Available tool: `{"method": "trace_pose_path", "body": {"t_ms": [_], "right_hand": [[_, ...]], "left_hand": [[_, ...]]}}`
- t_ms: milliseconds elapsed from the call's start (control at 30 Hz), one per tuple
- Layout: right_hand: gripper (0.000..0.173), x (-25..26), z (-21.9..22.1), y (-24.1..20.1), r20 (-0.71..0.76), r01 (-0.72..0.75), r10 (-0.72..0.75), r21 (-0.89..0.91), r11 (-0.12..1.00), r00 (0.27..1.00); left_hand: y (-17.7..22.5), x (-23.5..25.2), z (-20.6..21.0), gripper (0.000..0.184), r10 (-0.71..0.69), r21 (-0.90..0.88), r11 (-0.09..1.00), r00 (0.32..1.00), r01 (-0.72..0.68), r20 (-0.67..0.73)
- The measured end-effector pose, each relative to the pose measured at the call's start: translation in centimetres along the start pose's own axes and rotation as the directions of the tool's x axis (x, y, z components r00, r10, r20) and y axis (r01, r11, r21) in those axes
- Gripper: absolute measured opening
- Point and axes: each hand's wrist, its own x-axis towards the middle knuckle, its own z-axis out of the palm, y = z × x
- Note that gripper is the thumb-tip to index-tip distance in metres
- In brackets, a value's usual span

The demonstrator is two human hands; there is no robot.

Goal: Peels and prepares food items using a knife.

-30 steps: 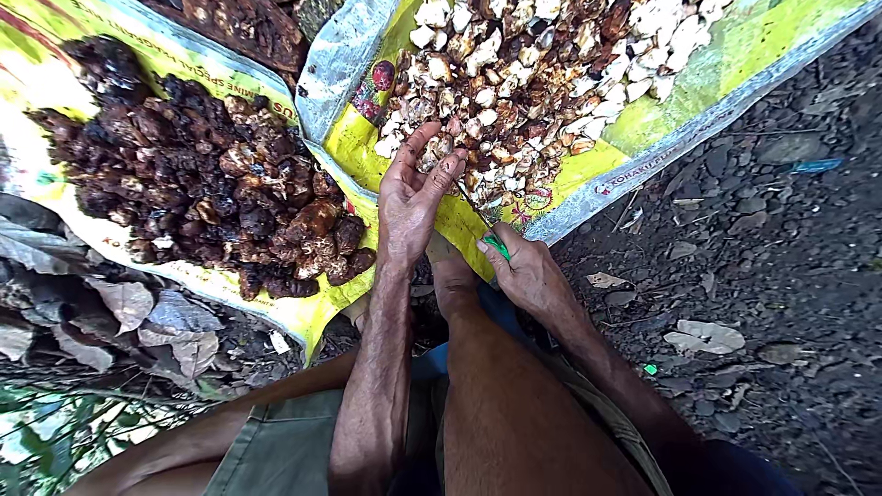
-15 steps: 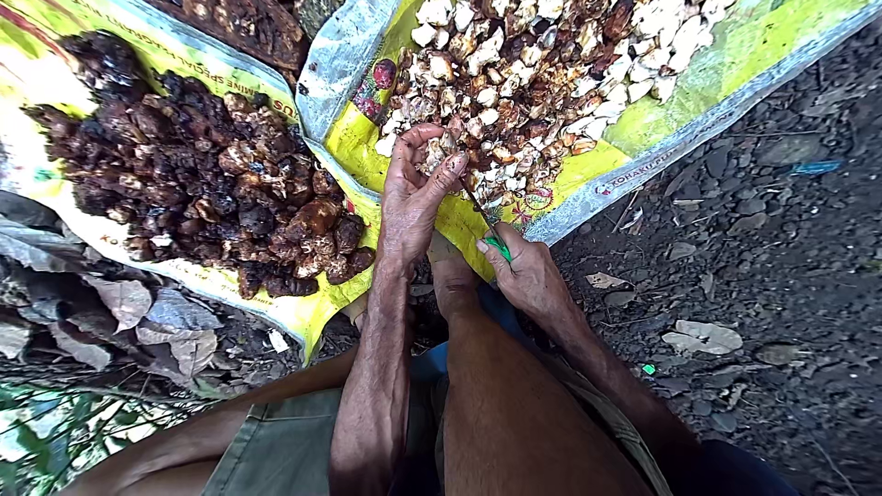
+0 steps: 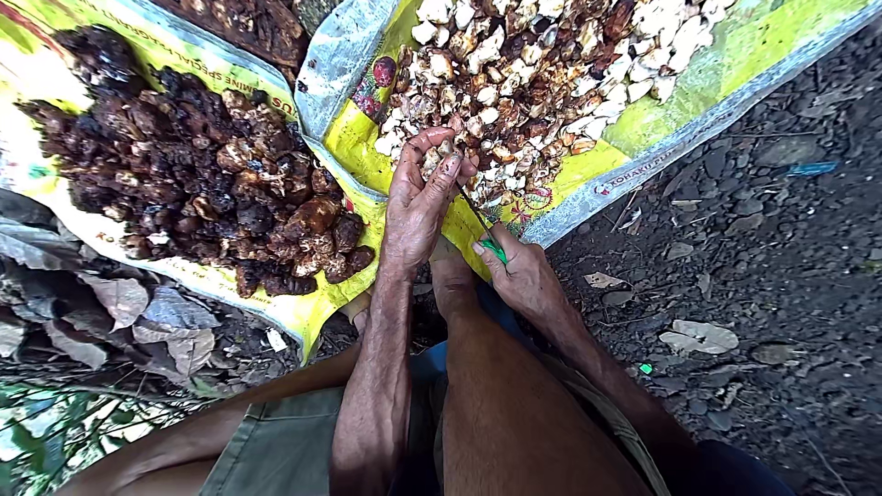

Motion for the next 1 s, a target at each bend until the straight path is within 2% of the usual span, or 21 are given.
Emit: {"method": "trace_pose_path", "body": {"t_ms": [133,300,433,733,900,1000], "right_hand": [[0.028,-0.1,0.0,0.0,0.034,-0.016,0.016,0.022,1.000,0.999],[0.027,-0.2,-0.1,-0.2,0.037,-0.036,0.035,0.022,0.999,0.999],[0.028,-0.1,0.1,-0.1,0.042,-0.041,0.039,0.039,0.998,0.998],[0.024,0.2,-0.2,-0.1,0.188,-0.110,0.067,0.227,0.968,0.980],[0.023,0.4,0.1,-0.2,0.135,-0.105,0.086,0.137,0.985,0.987],[0.025,0.5,0.3,-0.1,0.109,-0.083,0.072,0.103,0.991,0.991]], "left_hand": [[0.1,0.0,-0.4,0.029,0.004,0.013,1.000,0.999,-0.004,0.048],[1.3,-2.0,0.6,0.032,-0.049,0.238,0.970,0.999,0.048,0.001],[0.1,0.2,-0.1,0.027,0.041,0.225,0.973,0.999,-0.044,0.018],[1.0,-0.8,0.2,0.027,0.002,0.283,0.959,1.000,-0.008,0.022],[-0.3,0.6,-0.3,0.027,0.064,0.247,0.967,0.998,-0.061,-0.003],[-0.5,0.6,0.0,0.029,0.112,0.324,0.941,0.993,-0.098,-0.023]]}}
